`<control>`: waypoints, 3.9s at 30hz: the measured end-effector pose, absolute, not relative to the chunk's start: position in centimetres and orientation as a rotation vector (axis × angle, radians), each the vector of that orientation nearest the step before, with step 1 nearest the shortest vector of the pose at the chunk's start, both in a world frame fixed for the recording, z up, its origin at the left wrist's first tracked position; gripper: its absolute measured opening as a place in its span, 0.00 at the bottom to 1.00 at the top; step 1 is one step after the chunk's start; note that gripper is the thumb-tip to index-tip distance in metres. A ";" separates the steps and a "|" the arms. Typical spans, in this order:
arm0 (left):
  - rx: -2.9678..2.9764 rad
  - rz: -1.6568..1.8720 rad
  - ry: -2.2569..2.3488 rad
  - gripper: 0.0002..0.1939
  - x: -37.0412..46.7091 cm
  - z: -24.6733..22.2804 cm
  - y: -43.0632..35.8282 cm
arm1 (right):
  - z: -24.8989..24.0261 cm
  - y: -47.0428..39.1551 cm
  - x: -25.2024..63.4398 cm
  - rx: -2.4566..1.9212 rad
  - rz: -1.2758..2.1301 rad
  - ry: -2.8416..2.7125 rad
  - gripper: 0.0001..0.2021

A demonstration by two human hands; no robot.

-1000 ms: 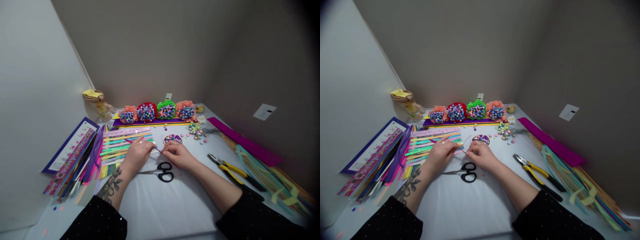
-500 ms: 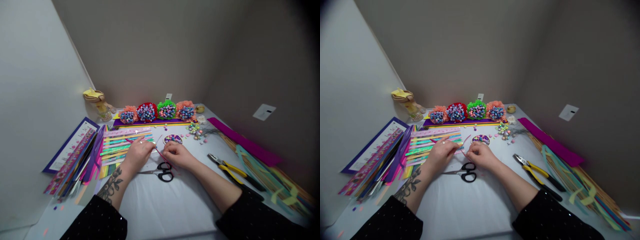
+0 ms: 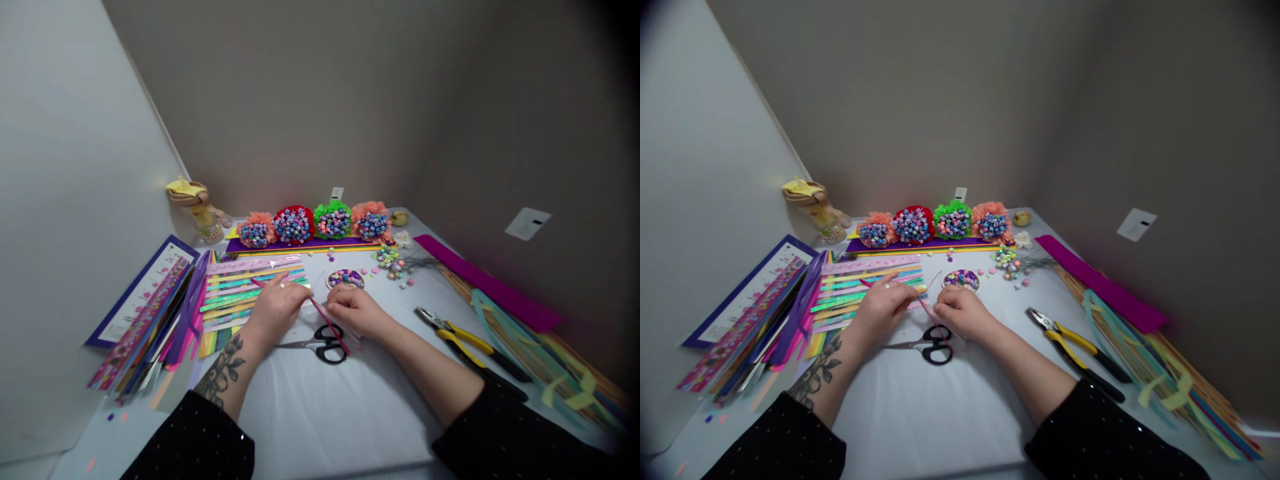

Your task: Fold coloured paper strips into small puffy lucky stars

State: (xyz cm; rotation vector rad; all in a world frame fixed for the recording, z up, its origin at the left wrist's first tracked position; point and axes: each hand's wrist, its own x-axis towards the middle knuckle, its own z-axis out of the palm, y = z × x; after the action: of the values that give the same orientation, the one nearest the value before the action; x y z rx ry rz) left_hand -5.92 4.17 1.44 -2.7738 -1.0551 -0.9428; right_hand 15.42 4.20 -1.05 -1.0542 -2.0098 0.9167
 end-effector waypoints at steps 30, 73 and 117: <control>-2.641 -0.725 -1.637 0.11 -7.6 1.3 5.7 | 0.6 4.9 18.8 -1.291 0.146 -2.128 0.12; -2.483 -1.120 -1.324 0.10 -2.6 1.8 0.9 | 1.1 2.9 16.8 -1.276 -0.003 -2.006 0.09; -2.362 -2.219 -2.612 0.10 -0.5 2.2 0.9 | 0.9 0.6 13.5 -1.107 1.248 -1.389 0.08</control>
State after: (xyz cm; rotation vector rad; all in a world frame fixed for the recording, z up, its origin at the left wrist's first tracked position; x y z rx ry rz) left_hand -0.52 0.89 2.23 -2.3617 -2.6120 -2.2194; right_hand 13.46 0.60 0.89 -1.1069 -1.3889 1.2485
